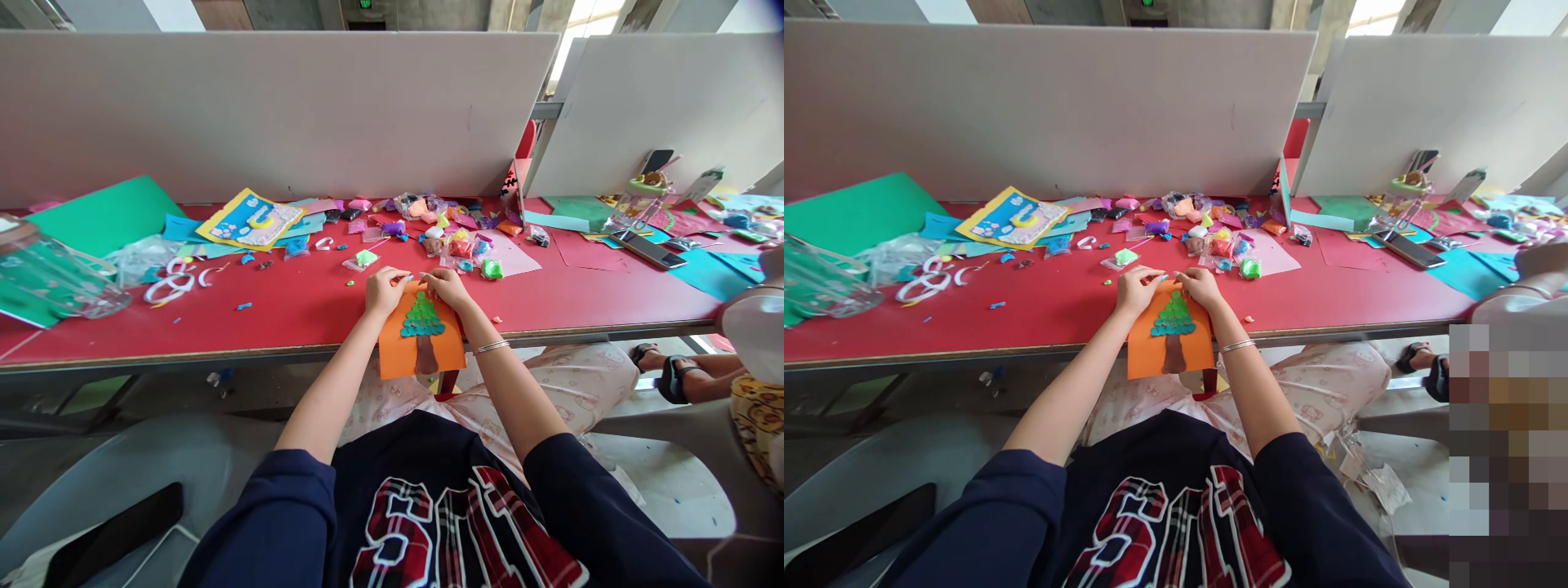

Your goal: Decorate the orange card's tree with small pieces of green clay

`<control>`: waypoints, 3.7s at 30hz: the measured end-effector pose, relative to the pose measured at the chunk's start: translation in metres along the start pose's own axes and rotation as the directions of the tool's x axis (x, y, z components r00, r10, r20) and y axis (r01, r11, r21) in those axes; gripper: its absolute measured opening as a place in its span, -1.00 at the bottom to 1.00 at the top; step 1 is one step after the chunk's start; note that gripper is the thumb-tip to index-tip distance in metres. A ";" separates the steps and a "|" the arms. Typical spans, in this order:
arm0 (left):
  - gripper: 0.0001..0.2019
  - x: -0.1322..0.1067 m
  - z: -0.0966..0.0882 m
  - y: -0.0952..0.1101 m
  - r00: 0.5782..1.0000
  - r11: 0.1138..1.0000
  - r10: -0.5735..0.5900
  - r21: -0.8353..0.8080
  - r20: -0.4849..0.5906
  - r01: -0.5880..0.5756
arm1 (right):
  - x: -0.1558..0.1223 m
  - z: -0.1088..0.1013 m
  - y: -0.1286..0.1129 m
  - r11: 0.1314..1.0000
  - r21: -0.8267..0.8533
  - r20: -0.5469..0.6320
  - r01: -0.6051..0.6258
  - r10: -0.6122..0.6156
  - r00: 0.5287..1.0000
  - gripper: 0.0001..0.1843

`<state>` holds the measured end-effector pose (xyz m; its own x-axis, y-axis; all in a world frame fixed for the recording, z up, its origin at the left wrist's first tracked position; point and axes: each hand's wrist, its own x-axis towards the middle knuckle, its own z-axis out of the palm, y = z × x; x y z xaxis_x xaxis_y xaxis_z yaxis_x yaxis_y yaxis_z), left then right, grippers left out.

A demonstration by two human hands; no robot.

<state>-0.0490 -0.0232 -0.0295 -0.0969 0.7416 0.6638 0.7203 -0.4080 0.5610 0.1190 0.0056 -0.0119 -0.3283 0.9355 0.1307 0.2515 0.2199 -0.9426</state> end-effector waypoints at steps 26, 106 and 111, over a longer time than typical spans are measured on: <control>-0.81 0.001 0.002 -0.007 0.999 1.000 -0.030 0.009 -0.011 0.030 | 0.004 0.003 0.002 0.985 0.173 0.009 -0.012 0.010 1.000 -0.52; -0.81 -0.028 -0.027 0.024 0.952 0.962 0.007 -0.263 0.307 0.077 | 0.000 0.003 -0.001 0.991 0.136 -0.007 0.010 -0.009 1.000 -0.42; -0.84 -0.035 -0.044 0.023 0.944 0.972 0.015 -0.225 0.331 0.064 | -0.002 0.004 -0.005 0.985 0.169 -0.002 -0.022 0.023 1.000 -0.45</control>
<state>-0.0593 -0.0820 -0.0185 0.1465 0.8699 0.4710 0.5393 -0.4694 0.6992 0.1150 0.0013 -0.0083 -0.3209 0.9407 0.1098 0.1016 0.1495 -0.9835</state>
